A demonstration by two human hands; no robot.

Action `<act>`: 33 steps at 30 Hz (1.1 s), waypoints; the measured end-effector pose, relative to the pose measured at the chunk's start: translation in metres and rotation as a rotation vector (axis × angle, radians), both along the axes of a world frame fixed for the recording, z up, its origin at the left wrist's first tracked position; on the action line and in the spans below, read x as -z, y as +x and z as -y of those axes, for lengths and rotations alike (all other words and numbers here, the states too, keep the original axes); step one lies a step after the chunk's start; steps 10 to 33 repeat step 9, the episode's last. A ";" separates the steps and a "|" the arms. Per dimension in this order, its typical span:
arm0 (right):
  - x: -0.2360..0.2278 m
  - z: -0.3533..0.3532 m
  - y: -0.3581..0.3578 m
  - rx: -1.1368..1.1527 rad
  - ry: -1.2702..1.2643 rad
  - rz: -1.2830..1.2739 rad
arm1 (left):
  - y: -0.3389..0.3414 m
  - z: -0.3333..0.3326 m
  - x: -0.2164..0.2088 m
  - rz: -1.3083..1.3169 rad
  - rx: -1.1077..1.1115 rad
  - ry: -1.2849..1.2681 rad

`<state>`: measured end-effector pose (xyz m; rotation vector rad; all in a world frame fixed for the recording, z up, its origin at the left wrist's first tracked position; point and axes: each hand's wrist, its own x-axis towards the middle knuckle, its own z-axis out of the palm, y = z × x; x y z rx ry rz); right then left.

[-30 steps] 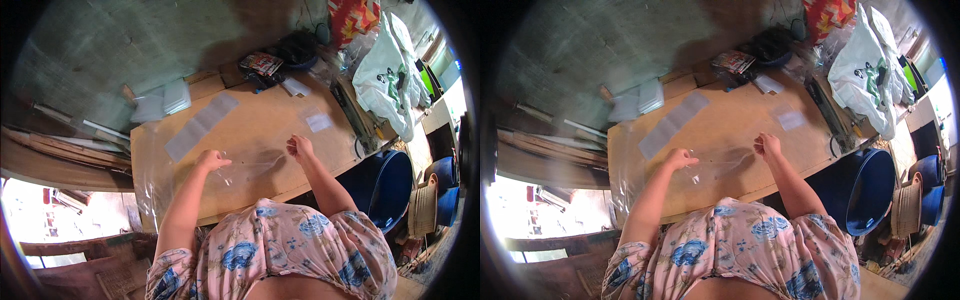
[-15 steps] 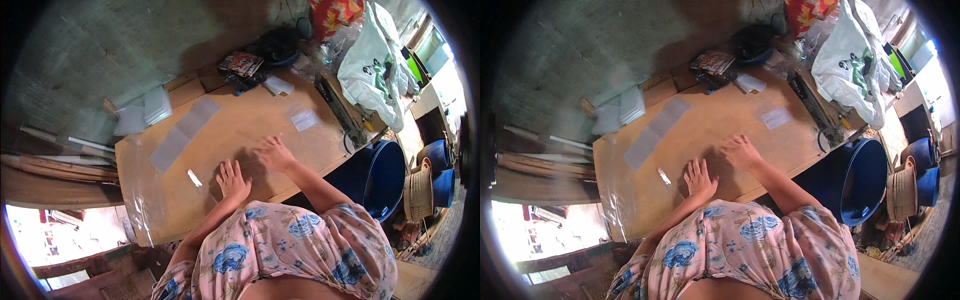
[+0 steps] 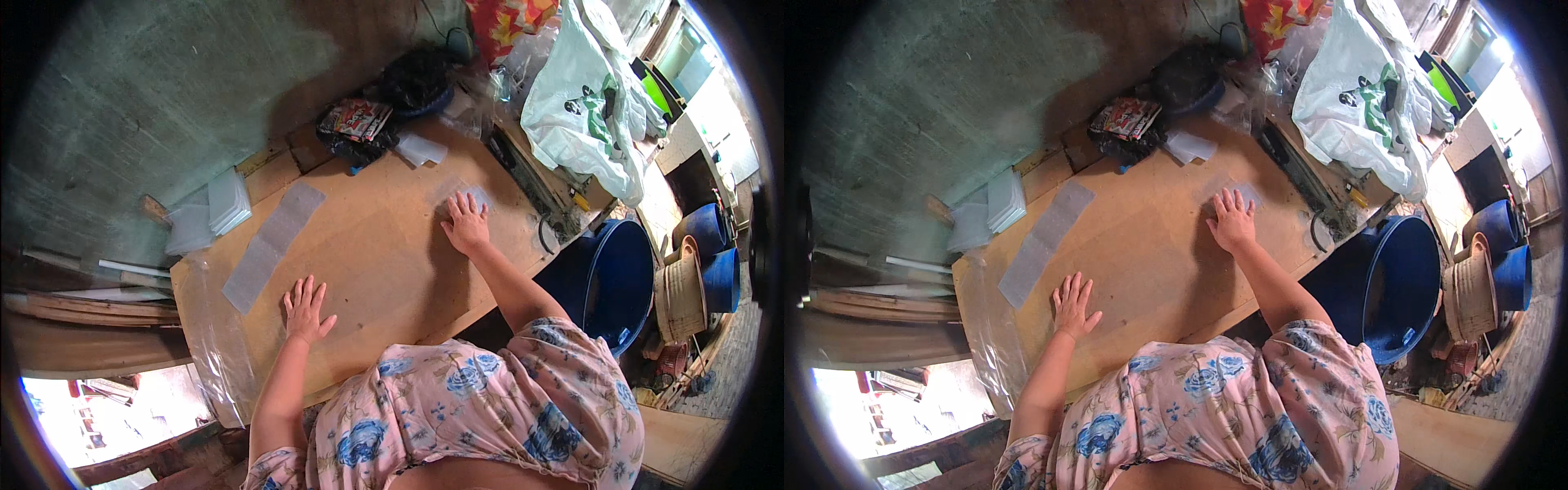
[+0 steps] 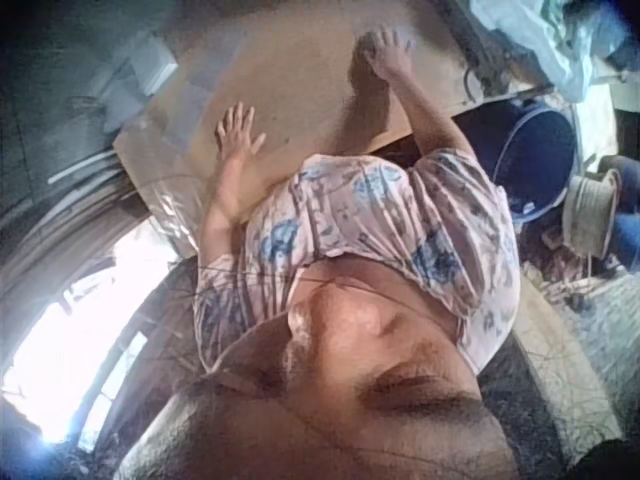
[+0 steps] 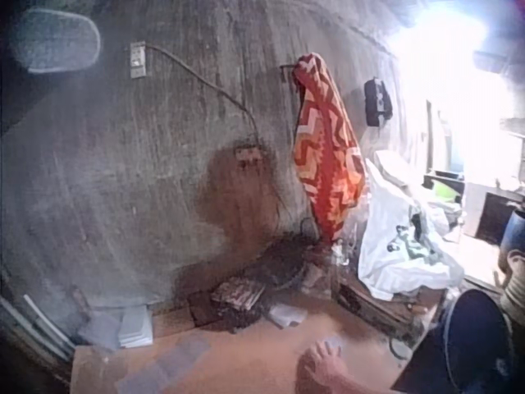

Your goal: The person unpacks a roll of black cable, cuts a short length, and uses a lighter to heat the cable end. They then place the heated end into a clear plastic bag and press it flat on the table, repeating the process with additional bags.

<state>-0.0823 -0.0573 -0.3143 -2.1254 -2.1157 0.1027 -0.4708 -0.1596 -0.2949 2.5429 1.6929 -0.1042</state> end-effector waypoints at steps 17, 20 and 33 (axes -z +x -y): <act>0.001 -0.042 0.002 -0.256 -0.343 0.281 | 0.075 -0.032 -0.011 0.394 -0.103 0.008; 0.001 -0.042 0.002 -0.256 -0.343 0.281 | 0.075 -0.032 -0.011 0.394 -0.103 0.008; 0.001 -0.042 0.002 -0.256 -0.343 0.281 | 0.075 -0.032 -0.011 0.394 -0.103 0.008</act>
